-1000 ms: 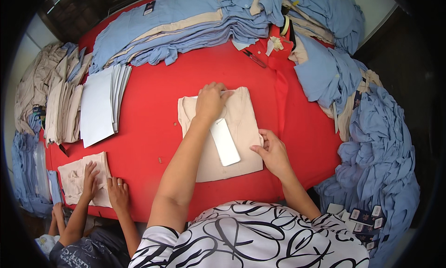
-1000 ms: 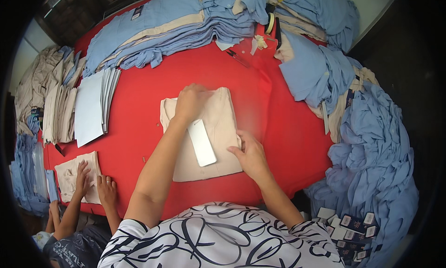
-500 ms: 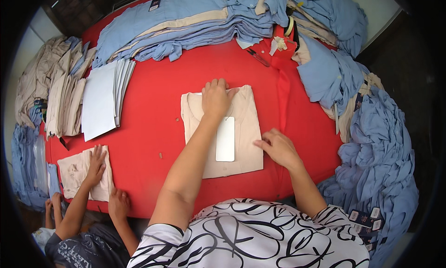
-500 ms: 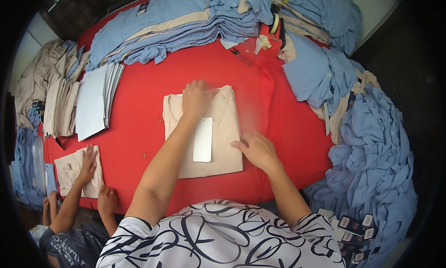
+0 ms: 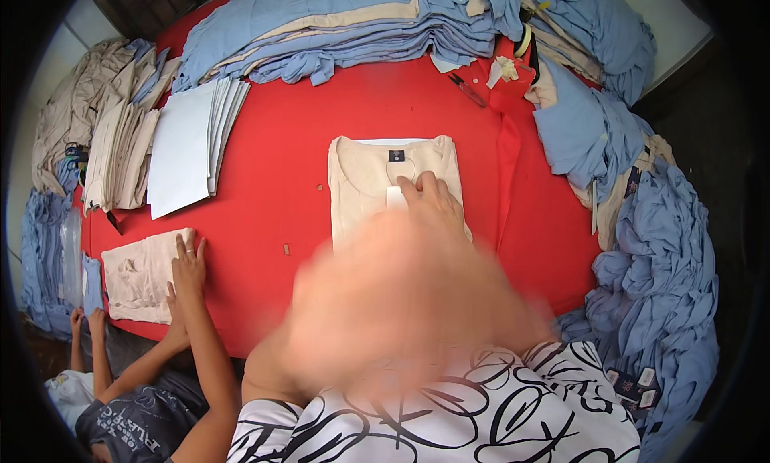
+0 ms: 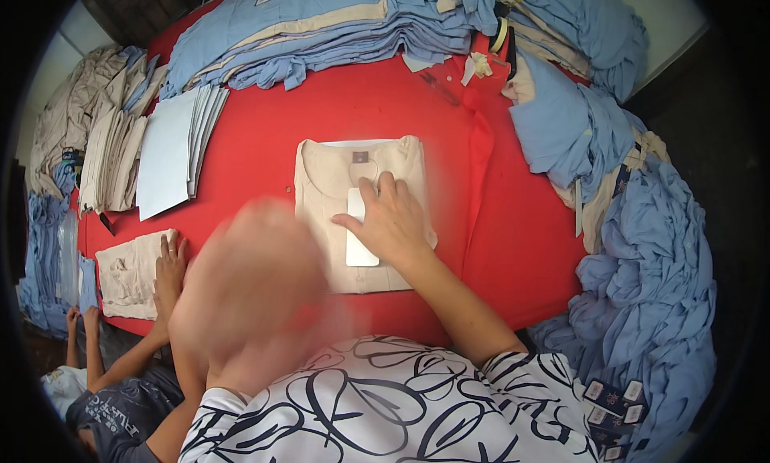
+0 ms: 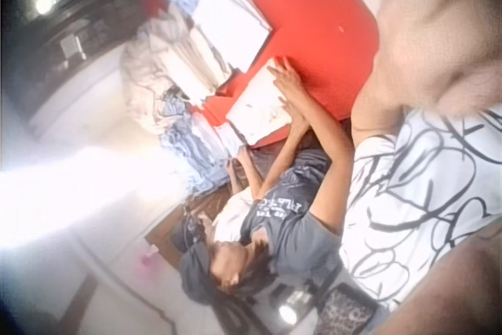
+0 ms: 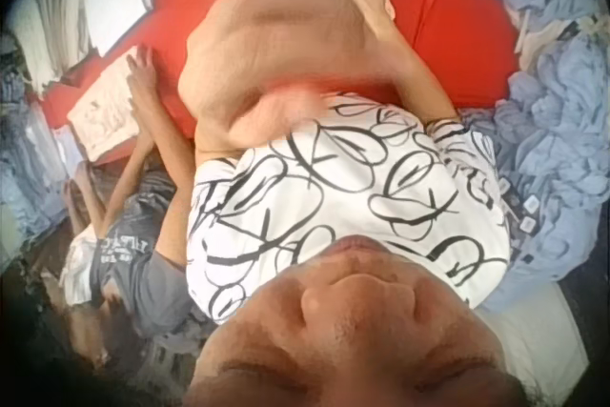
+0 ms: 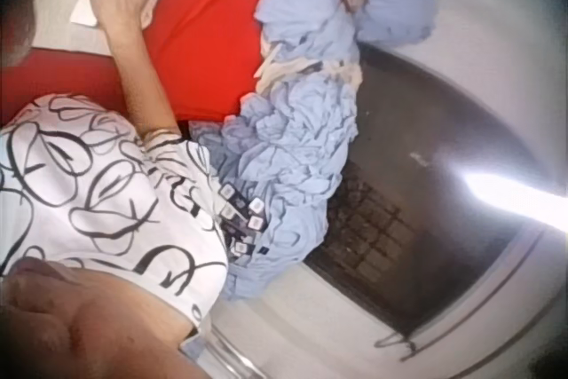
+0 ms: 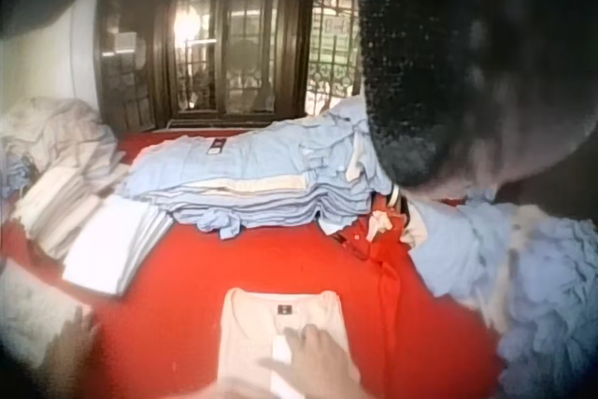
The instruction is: The person folds garments using a cardboard guide and places them into plastic bags on a table.
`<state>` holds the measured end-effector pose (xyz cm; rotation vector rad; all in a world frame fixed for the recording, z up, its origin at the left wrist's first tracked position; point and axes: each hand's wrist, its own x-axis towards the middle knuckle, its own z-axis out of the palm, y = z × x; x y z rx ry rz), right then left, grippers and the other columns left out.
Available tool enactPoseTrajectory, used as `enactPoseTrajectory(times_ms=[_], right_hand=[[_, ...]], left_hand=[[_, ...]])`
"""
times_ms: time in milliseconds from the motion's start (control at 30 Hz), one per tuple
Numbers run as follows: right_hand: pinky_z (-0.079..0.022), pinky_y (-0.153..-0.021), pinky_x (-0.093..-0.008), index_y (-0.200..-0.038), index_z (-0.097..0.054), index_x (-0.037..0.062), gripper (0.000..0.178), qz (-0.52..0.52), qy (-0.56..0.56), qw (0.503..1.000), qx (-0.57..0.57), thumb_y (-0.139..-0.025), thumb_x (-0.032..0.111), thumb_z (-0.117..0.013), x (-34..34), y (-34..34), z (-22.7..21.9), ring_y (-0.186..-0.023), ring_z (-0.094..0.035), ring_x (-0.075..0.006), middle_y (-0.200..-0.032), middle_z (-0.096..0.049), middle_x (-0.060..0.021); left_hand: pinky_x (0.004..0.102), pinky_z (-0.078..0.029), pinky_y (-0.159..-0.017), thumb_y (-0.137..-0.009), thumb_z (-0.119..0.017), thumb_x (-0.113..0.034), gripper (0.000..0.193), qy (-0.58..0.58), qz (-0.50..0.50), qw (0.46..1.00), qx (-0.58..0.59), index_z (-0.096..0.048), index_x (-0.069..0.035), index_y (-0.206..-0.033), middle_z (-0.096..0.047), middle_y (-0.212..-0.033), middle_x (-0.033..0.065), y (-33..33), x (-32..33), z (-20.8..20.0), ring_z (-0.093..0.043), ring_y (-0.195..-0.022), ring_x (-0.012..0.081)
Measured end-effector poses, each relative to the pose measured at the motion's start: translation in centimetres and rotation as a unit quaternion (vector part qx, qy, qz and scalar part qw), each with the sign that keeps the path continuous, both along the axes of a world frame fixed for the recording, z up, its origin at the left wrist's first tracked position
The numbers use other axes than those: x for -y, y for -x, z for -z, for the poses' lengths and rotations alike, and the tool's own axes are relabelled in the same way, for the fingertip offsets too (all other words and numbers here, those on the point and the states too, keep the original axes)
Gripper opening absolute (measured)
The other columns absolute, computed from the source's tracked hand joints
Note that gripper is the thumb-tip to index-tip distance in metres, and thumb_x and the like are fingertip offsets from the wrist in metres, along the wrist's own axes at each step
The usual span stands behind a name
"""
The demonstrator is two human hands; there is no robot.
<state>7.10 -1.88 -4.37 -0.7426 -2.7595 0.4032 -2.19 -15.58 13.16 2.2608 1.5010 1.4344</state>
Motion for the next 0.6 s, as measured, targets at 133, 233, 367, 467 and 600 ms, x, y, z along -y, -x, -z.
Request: enactPoseTrajectory(times_ms=[133, 233, 367, 467, 600], right_hand=[[-0.052, -0.082, -0.0423, -0.114, -0.061, 0.0, 0.054, -0.03, 0.008, 0.999, 0.025, -0.077, 0.036, -0.076, 0.6, 1.4, -0.8, -0.098, -0.057, -0.031, -0.106, -0.054, -0.0145], [-0.052, -0.083, -0.0424, -0.111, -0.062, -0.0001, 0.042, -0.031, 0.045, 0.997, 0.048, -0.079, 0.025, -0.071, 0.7, 1.6, -1.4, -0.099, -0.058, -0.0321, -0.107, -0.055, -0.0161], [-0.053, -0.081, -0.0432, -0.111, -0.063, -0.0009, 0.036, -0.029, 0.045, 0.998, 0.023, -0.081, 0.019, -0.063, 1.1, 1.2, -2.1, -0.095, -0.061, -0.033, -0.104, -0.059, -0.0173], [-0.054, -0.079, -0.043, -0.112, -0.063, -0.0011, 0.031, 0.002, 0.079, 0.995, -0.054, -0.086, 0.014, -0.056, -0.8, 0.9, -2.5, -0.085, -0.065, -0.0341, -0.097, -0.064, -0.0178], [-0.052, -0.079, -0.0433, -0.105, -0.064, -0.0001, 0.022, 0.073, 0.284, 0.953, -0.082, -0.088, 0.008, -0.052, -2.2, 0.7, -4.9, -0.087, -0.067, -0.0348, -0.098, -0.068, -0.0213]], left_hand=[[0.0424, -0.044, -0.085, -0.094, -0.051, -0.022, 0.028, 0.018, 0.216, 0.975, 0.048, -0.069, -0.004, -0.108, -0.068, -0.103, 0.0136, -3.8, 4.7, -1.9, -0.066, -0.094, 0.0294], [0.0461, -0.04, -0.091, -0.096, -0.048, -0.028, 0.035, -0.011, 0.29, 0.945, 0.15, -0.069, -0.003, -0.108, -0.068, -0.106, 0.0153, -4.9, 5.3, -1.8, -0.065, -0.097, 0.0315], [0.0509, -0.034, -0.098, -0.099, -0.043, -0.036, 0.045, -0.058, 0.323, 0.884, 0.332, -0.07, -0.002, -0.109, -0.067, -0.111, 0.0177, -6.7, 7.1, -1.1, -0.064, -0.102, 0.0344], [0.0546, -0.03, -0.104, -0.101, -0.039, -0.042, 0.052, -0.124, 0.321, 0.804, 0.485, -0.07, -0.001, -0.11, -0.067, -0.114, 0.0195, -9.4, 8.7, 0.1, -0.064, -0.105, 0.0365], [0.0582, -0.028, -0.11, -0.102, -0.031, -0.054, 0.068, -0.161, 0.33, 0.766, 0.527, -0.068, 0.002, -0.113, -0.066, -0.117, 0.0245, -12.2, 10.7, -1.4, -0.063, -0.111, 0.0398]])
